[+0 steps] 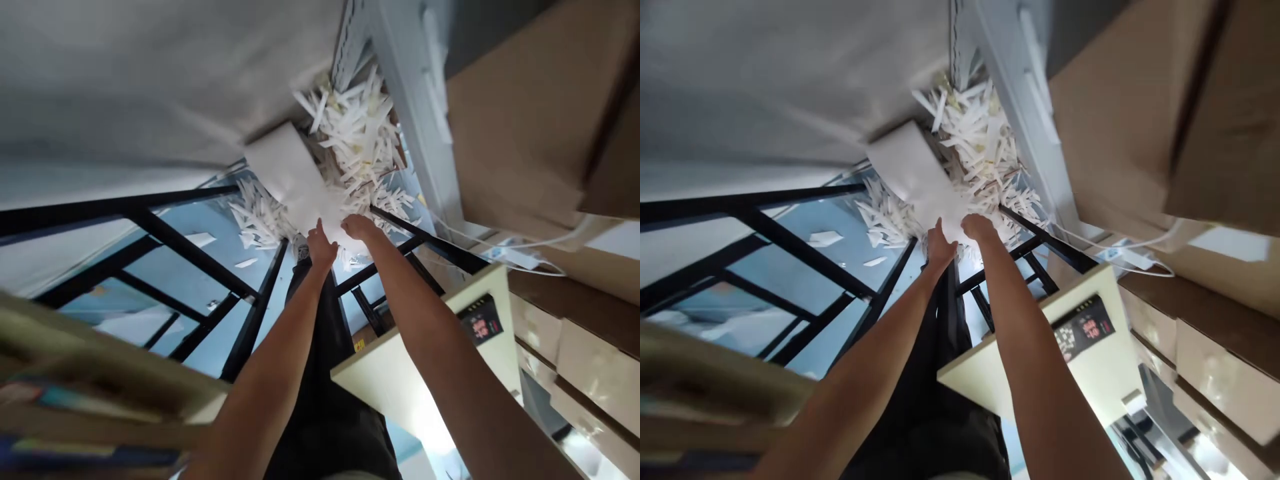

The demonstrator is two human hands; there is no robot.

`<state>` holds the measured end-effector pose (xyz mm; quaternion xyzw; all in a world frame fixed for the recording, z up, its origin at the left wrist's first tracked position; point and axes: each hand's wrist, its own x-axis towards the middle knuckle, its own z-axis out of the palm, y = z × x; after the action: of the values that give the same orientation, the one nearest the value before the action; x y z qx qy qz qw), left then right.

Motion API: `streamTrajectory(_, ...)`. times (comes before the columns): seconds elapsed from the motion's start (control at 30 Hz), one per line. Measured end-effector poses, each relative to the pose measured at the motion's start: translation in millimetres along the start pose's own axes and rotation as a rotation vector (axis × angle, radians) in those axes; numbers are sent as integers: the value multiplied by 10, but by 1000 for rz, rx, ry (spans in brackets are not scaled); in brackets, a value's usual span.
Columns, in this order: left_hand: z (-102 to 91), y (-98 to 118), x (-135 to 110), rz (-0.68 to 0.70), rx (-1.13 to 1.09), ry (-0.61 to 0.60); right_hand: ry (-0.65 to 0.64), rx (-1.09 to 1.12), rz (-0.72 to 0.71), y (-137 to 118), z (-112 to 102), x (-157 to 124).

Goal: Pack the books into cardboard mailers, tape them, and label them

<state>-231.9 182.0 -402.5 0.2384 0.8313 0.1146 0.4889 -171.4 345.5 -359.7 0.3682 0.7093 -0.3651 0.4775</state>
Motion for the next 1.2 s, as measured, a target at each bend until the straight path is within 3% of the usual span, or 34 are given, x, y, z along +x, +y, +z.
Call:
streamTrajectory(0.1, -410, 183, -361, 87, 67, 64, 16, 20, -75, -201, -201, -603)
streamTrajectory(0.23, -1053, 423, -879, 360, 253, 62, 117, 61, -220, -366, -429, -1538)
streamTrajectory(0.33, -1576, 600, -1324, 481, 355, 86, 277, 132, -268, -302, -548, -2250)
streamTrajectory(0.47, -2262, 796, -1981, 540, 381, 30, 487, 395, -288, -81, -624, -3026)
streamTrajectory(0.67, -3165, 1099, -2918, 704, 109, 210, 698, 771, -510, 25, -735, -3974)
streamTrajectory(0.8, -3619, 1438, -3519, 798, -164, 260, 766, 865, -669, -56, -867, -4769)
streamTrajectory(0.9, -3826, 1755, -4050, 946, -405, 319, 835, 875, -807, -94, -929, -5486)
streamTrajectory(1.0, -3865, 2075, -4693, 1182, -495, 295, 979, 869, -899, -13, -865, -6261)
streamTrajectory(1.1, -3659, 2342, -5395, 1386, -460, 199, 1136, 855, -873, 288, -570, -6963)
streamTrajectory(1.2, -3169, 2515, -6045, 1524, -382, 21, 1264, 871, -761, 838, -3, -7434)
